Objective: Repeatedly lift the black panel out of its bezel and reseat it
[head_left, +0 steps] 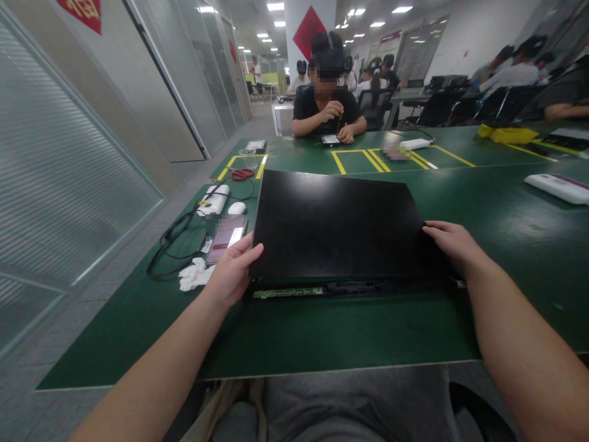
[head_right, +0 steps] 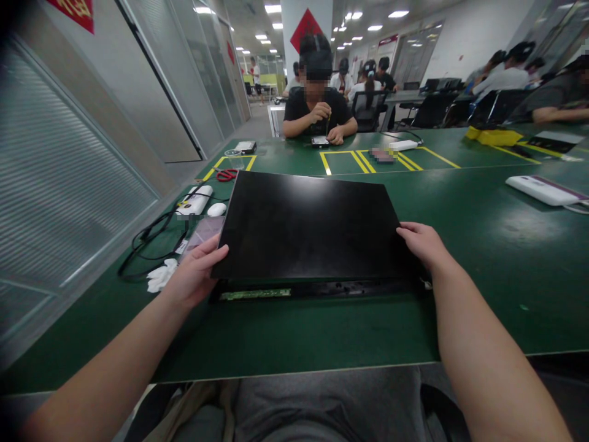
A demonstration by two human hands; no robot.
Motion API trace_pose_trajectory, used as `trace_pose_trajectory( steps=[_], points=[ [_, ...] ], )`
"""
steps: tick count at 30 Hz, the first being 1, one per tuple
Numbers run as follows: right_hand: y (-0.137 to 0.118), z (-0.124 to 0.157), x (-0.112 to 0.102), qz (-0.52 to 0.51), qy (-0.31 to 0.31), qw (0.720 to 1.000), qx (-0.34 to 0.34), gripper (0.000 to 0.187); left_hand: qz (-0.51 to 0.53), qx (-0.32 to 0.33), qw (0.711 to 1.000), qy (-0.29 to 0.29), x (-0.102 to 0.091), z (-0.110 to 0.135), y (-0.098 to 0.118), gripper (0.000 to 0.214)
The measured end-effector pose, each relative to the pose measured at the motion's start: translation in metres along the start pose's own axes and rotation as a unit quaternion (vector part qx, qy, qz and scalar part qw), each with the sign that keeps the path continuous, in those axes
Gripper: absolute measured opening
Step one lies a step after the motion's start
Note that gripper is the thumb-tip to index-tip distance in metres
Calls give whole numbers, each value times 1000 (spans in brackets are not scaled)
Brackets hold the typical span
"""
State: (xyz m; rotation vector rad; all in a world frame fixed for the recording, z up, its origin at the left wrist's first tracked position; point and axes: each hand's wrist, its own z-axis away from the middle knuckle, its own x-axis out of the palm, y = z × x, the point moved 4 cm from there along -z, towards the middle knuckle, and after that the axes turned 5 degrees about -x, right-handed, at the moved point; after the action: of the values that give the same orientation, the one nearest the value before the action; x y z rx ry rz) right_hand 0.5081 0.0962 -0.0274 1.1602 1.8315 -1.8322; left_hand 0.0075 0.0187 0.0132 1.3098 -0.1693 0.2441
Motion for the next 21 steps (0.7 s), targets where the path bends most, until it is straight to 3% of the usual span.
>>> trace_pose_trajectory(
  steps=[6,9,13,15,17,21],
  points=[
    [-16,8,-8,-183,34,982,36,52,31,37,998,32,-5,-3,4,56],
    [-36,22,-16,-347,-11,937,39,66,32,38,998,42,-6,-3,6,58],
    [-46,41,-25,-386,-60,911,136,70,15,30,999,31,-5,-3,6,59],
    [-47,44,-27,-403,-52,901,151,70,6,34,999,29,-6,-3,6,55],
    [-48,42,-29,-429,-37,895,120,65,-9,36,999,32,-7,-4,6,49],
    [-43,32,-27,-513,-10,856,71,41,-71,33,997,11,-9,-11,4,58]
  ],
)
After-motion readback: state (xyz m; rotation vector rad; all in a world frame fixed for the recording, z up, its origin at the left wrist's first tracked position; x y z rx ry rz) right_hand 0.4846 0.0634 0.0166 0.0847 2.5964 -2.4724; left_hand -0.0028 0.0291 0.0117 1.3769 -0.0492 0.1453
